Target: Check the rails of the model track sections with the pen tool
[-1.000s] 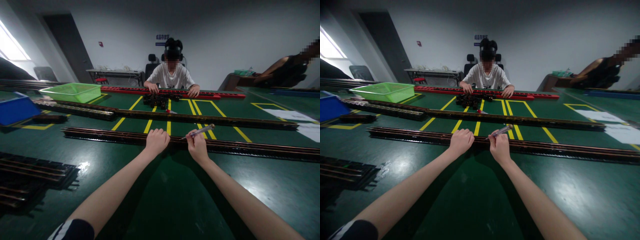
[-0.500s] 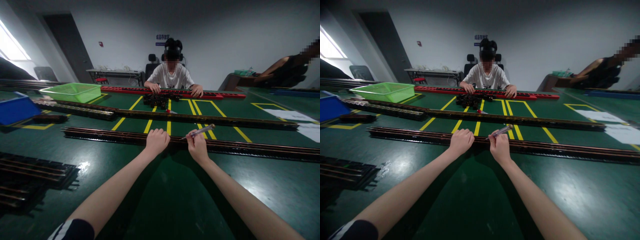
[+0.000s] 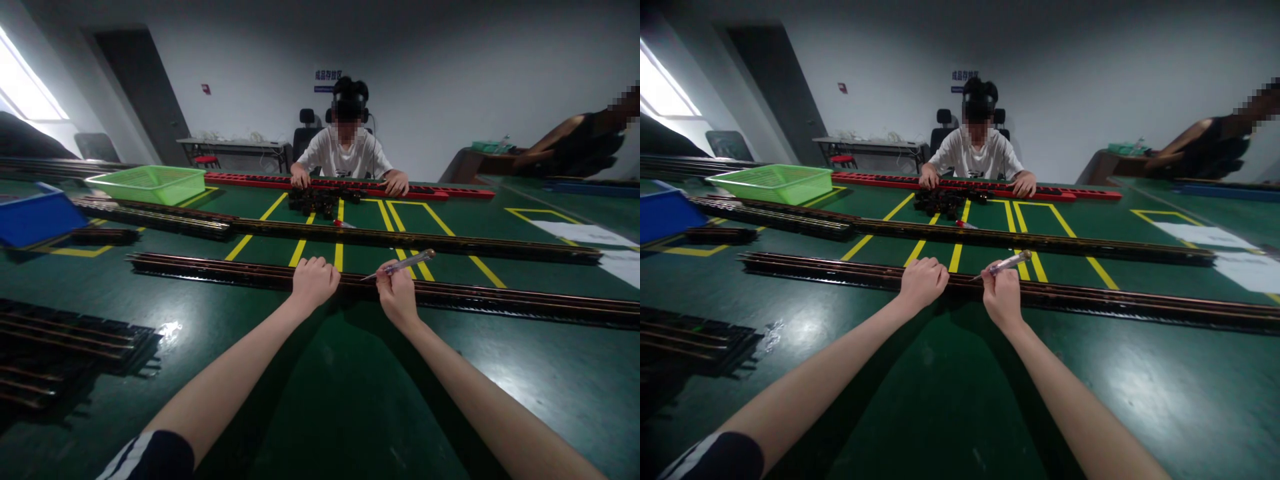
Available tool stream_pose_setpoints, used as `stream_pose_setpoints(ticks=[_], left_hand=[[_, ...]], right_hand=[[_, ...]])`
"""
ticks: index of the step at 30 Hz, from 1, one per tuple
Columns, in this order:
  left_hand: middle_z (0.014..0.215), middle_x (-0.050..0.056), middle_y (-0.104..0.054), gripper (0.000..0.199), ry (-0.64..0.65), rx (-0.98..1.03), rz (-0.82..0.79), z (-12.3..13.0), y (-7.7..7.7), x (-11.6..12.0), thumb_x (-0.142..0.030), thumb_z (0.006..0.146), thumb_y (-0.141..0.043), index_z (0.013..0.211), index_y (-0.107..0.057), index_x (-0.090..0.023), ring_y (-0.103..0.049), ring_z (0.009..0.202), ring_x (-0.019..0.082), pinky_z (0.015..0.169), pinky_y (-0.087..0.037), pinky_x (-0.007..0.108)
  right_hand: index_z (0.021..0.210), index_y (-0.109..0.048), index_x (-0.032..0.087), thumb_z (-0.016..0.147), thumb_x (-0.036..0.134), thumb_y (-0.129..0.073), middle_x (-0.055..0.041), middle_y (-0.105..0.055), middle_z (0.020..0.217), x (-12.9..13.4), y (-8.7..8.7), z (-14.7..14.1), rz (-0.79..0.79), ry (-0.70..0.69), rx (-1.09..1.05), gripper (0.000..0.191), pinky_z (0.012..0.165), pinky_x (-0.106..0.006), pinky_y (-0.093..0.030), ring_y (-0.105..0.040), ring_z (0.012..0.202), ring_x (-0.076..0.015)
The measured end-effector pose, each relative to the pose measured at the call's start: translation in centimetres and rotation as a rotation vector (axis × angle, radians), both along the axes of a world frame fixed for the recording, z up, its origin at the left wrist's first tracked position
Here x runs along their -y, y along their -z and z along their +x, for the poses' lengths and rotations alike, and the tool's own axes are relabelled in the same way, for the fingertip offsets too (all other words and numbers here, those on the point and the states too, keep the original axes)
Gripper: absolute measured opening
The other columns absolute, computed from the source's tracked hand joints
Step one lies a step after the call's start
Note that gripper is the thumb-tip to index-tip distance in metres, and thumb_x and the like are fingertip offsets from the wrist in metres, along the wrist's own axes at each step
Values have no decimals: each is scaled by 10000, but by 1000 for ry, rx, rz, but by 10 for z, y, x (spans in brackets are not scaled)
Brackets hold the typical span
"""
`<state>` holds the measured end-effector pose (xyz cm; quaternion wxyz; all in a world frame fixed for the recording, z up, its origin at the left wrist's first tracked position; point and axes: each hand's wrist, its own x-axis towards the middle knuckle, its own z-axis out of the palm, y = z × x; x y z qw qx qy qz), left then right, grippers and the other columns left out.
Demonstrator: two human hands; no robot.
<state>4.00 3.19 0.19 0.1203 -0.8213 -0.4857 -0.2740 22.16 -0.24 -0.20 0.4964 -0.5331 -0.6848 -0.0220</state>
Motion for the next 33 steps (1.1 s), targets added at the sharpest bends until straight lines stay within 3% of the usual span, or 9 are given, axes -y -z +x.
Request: stream_pose_setpoints(ticks=[11, 16, 33], left_hand=[[616, 68, -623, 459, -87, 37, -45, -9, -3, -1, -248, 892, -297, 555, -587, -135, -547, 545, 142, 591, -388, 305], [634, 79, -634, 459, -137, 8, -26, -15, -3, -3, -248, 881, -300, 551, -598, -135, -560, 561, 155, 599, -383, 319], [617, 74, -624, 484, -129, 25, -57, -14, -3, -1, -254, 894, -275, 553, -597, -136, -549, 539, 145, 589, -390, 307]], right_hand=[[682, -428, 223, 916, 450, -303, -35, -505, 603, 4, -3, -3, -33, -45, -17, 349, 619, -360, -362, -451, 631, -208], [693, -447, 221, 911, 430, -317, -57, -530, 652, 3, -1, -3, 21, 8, 9, 329, 626, -363, -353, -449, 667, -224], [670, -433, 218, 903, 378, -320, -40, -540, 621, 3, -1, 0, 15, 97, -25, 304, 673, -375, -328, -446, 596, -200]])
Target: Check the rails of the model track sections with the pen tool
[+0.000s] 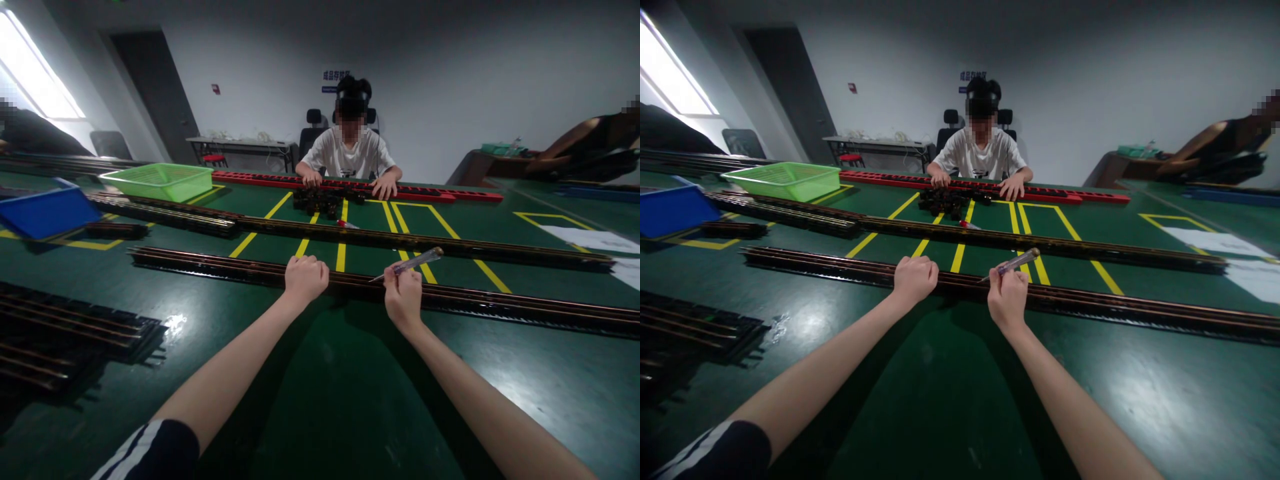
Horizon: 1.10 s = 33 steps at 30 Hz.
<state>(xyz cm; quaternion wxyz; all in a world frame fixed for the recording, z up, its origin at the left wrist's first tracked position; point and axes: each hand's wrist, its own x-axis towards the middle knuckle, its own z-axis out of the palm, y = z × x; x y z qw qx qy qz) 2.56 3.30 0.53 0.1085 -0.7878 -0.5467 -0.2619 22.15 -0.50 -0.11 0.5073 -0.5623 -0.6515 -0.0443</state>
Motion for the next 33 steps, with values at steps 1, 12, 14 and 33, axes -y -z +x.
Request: stream_pose_setpoints(ticks=[1, 12, 14, 33], left_hand=[[621, 76, -625, 483, 0, 0, 4, 0, 0, 0, -252, 893, -276, 553, -599, -136, -552, 542, 147, 592, -392, 309], [611, 74, -621, 472, 6, -2, 10, 1, 2, -2, -255, 893, -289, 554, -597, -141, -549, 544, 146, 568, -379, 300], [629, 77, -631, 468, 0, -12, 25, 1, 3, -2, -254, 890, -294, 554, -599, -140, -554, 559, 146, 577, -380, 299], [868, 81, -683, 377, 183, -34, 61, 4, 0, 2, -245, 904, -338, 787, -679, -136, -599, 733, 159, 685, -406, 320]], right_hand=[[671, -434, 218, 904, 379, -319, -39, -542, 621, 0, 0, 0, 6, 1, 1, 306, 678, -376, -329, -448, 591, -198], [678, -446, 213, 905, 430, -312, -38, -539, 622, -1, 3, 1, 22, 40, 8, 341, 702, -380, -339, -460, 595, -193], [683, -446, 213, 903, 433, -311, -35, -532, 609, -2, 4, 3, 22, 48, -10, 339, 705, -383, -340, -466, 592, -196], [668, -423, 228, 904, 457, -308, -40, -517, 599, -1, 1, 2, 21, 11, 3, 348, 638, -367, -341, -442, 599, -208]])
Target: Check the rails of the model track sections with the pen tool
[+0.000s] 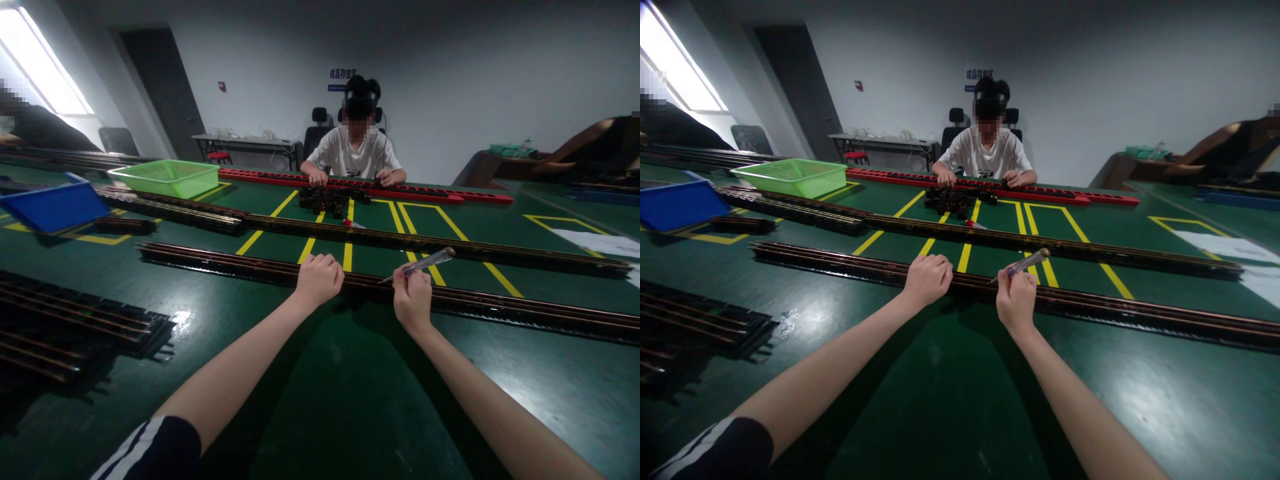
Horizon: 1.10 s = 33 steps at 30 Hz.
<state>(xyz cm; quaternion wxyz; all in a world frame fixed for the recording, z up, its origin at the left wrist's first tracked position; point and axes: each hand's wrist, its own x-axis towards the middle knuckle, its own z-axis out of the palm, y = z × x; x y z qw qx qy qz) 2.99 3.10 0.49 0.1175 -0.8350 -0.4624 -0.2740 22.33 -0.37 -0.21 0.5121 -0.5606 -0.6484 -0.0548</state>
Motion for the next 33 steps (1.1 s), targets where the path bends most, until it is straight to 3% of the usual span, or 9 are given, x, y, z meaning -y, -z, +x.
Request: stream_pose_setpoints(ticks=[9, 16, 33], left_hand=[[962, 58, -686, 374, 122, -54, -18, 5, 2, 1, -316, 931, -324, 911, -661, -156, -612, 850, 158, 712, -402, 304], [793, 47, -686, 383, 106, -72, -57, 6, 0, 2, -302, 928, -315, 855, -661, -155, -606, 675, 139, 648, -386, 292], [771, 41, -686, 398, 120, -47, -62, 6, 0, 2, -307, 935, -306, 833, -659, -154, -608, 659, 129, 647, -400, 280]], right_hand=[[687, -445, 223, 903, 466, -302, -37, -514, 583, 2, -3, -1, -16, -7, -10, 355, 612, -352, -332, -444, 585, -206], [685, -451, 221, 899, 490, -303, -26, -505, 542, 0, -3, -1, -29, -22, -31, 374, 612, -354, -341, -461, 560, -206], [692, -440, 217, 903, 505, -296, -3, -477, 498, 1, -4, -1, -67, -57, -62, 385, 603, -351, -346, -457, 508, -187]])
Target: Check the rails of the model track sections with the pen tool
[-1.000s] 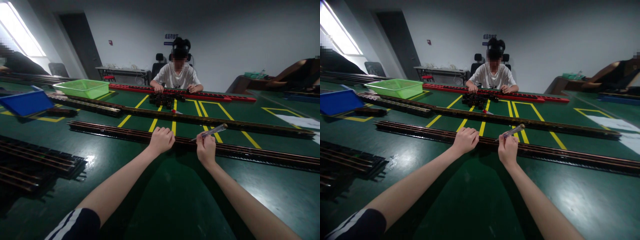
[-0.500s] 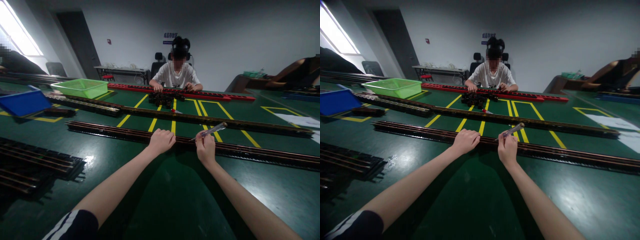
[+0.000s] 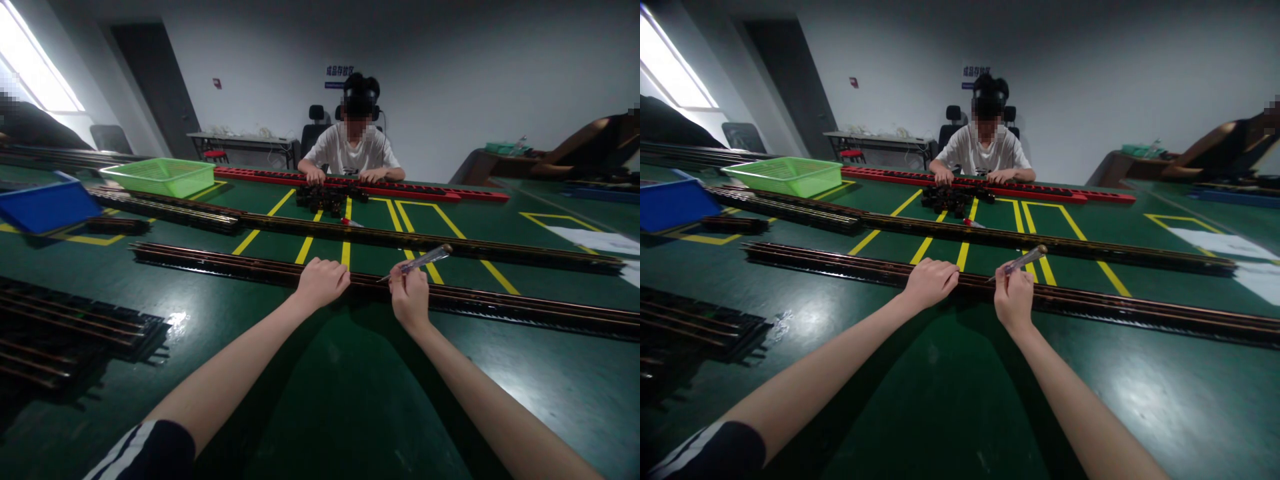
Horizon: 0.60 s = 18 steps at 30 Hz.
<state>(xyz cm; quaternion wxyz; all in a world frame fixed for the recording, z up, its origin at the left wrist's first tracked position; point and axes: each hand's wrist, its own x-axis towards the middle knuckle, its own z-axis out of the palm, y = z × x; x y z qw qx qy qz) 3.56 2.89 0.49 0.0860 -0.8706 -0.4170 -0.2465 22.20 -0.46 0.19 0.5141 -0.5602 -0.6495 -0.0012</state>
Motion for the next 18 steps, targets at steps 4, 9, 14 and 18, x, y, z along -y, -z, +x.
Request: stream_pose_setpoints(ticks=[4, 9, 14, 18], left_hand=[[771, 37, -687, 396, -1, -1, 9, 0, 1, -1, -306, 933, -309, 829, -659, -154, -607, 658, 128, 648, -398, 281], [770, 35, -686, 386, -14, -16, 11, 1, 1, -1, -304, 929, -317, 837, -660, -154, -606, 658, 133, 634, -394, 283], [777, 41, -684, 383, -14, -23, 27, 1, 1, -1, -303, 929, -319, 847, -660, -151, -604, 672, 135, 638, -398, 281], [794, 46, -683, 393, -18, -25, 27, 0, 0, -1, -310, 932, -310, 856, -661, -150, -606, 693, 138, 638, -404, 276]], right_hand=[[689, -443, 214, 906, 502, -299, -3, -477, 502, 0, 0, 0, -11, -13, -9, 387, 588, -340, -347, -456, 503, -181], [693, -452, 211, 904, 505, -303, 7, -470, 488, 0, 0, 0, -8, 1, -12, 392, 593, -333, -352, -448, 492, -171], [697, -459, 210, 906, 490, -302, 3, -480, 493, 0, 1, 0, 2, 4, 1, 384, 617, -343, -349, -450, 500, -176], [695, -450, 212, 908, 487, -291, -3, -482, 506, 1, 0, 0, -6, -2, 10, 383, 618, -343, -340, -453, 516, -182]])
